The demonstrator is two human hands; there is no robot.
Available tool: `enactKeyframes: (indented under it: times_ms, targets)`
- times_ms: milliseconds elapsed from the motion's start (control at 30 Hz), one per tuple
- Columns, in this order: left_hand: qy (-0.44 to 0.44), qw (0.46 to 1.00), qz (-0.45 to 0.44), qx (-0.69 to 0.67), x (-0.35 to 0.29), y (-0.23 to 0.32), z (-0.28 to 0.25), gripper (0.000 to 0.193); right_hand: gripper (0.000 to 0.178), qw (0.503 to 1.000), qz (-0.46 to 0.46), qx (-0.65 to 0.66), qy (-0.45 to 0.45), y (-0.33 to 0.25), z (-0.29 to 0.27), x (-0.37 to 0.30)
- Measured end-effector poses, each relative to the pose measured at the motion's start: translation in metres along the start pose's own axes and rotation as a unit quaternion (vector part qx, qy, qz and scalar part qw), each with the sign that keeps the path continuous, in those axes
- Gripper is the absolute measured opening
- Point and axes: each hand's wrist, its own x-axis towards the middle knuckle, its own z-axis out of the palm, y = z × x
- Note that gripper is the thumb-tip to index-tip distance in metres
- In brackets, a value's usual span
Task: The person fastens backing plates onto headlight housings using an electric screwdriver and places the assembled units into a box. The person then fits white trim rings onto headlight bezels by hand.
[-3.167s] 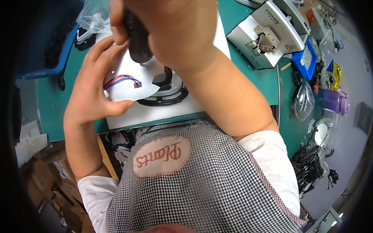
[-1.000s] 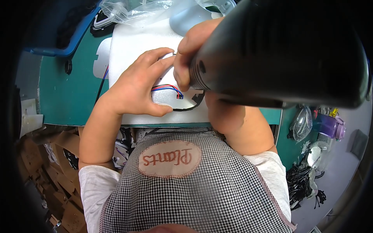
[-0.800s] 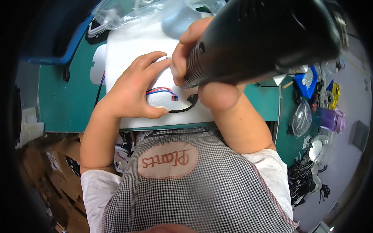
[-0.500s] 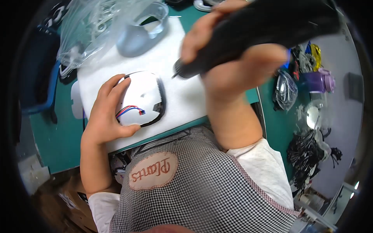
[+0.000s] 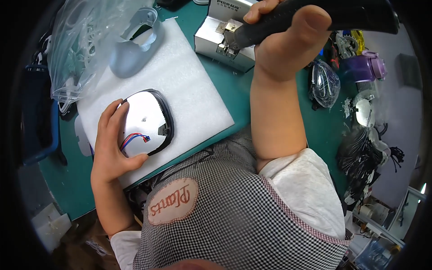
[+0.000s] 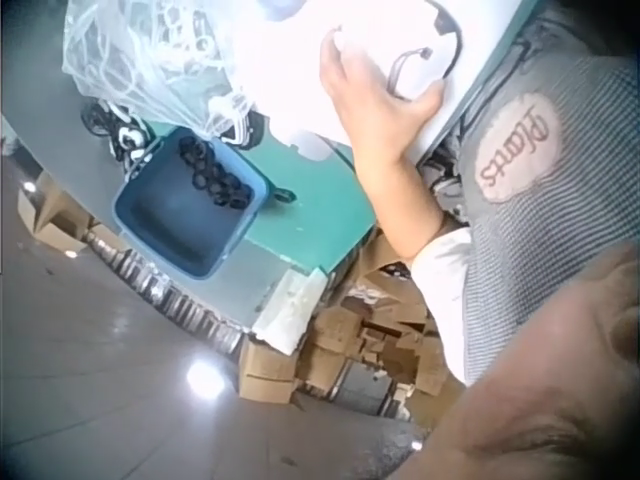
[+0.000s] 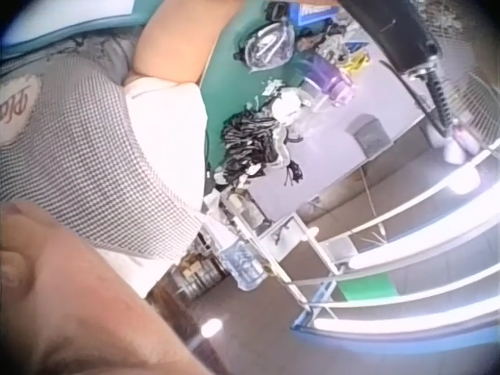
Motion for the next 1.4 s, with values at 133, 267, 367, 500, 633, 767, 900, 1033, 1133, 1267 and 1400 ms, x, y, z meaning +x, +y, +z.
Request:
enactKeyframes:
  times_ms: [133,267,367,500,633,767,900,1033,1133,1267,1400]
  targets:
    - [0.002,1.000,-0.002,-0.003,0.000,0.000,-0.001,0.097,0.091,0.998,0.018,0.029,-0.046,0.008,-0.005,0.002]
    - [0.010,1.000,-0.004,-0.007,-0.003,-0.006,-0.001,0.098,0.054,0.991,0.090,0.068,-0.068,-0.020,0.032,-0.016]
    - [-0.003,1.000,-0.011,0.008,-0.005,-0.008,-0.006,0.100,0.098,0.928,0.121,0.262,-0.235,0.000,0.022,-0.017]
    - [0.006,1.000,0.000,0.023,-0.010,-0.014,-0.012,0.110,0.100,0.873,0.145,0.329,-0.329,-0.010,0.051,-0.034]
    - [0.027,0.999,-0.004,0.035,-0.015,-0.020,-0.019,0.119,0.096,0.818,0.186,0.389,-0.381,-0.022,0.071,-0.042]
    - [0.009,1.000,-0.012,0.017,-0.019,-0.020,-0.018,0.115,0.091,0.787,0.153,0.420,-0.426,-0.024,0.095,-0.053]
    - [0.023,0.999,-0.029,-0.013,-0.026,-0.030,-0.006,0.109,0.086,0.791,0.171,0.407,-0.424,-0.035,0.116,-0.066]
    - [0.036,0.995,-0.011,-0.087,-0.024,-0.041,0.001,0.110,0.081,0.814,0.182,0.369,-0.411,-0.052,0.133,-0.077]
    - [0.036,0.992,-0.001,-0.119,-0.022,-0.040,0.001,0.110,0.076,0.820,0.187,0.349,-0.413,-0.059,0.135,-0.079]
    - [0.031,0.992,0.002,-0.125,-0.022,-0.037,0.000,0.109,0.075,0.805,0.204,0.339,-0.442,-0.063,0.136,-0.076]
    - [0.026,0.992,0.005,-0.120,-0.018,-0.033,-0.001,0.110,0.074,0.820,0.203,0.323,-0.426,-0.066,0.133,-0.075]
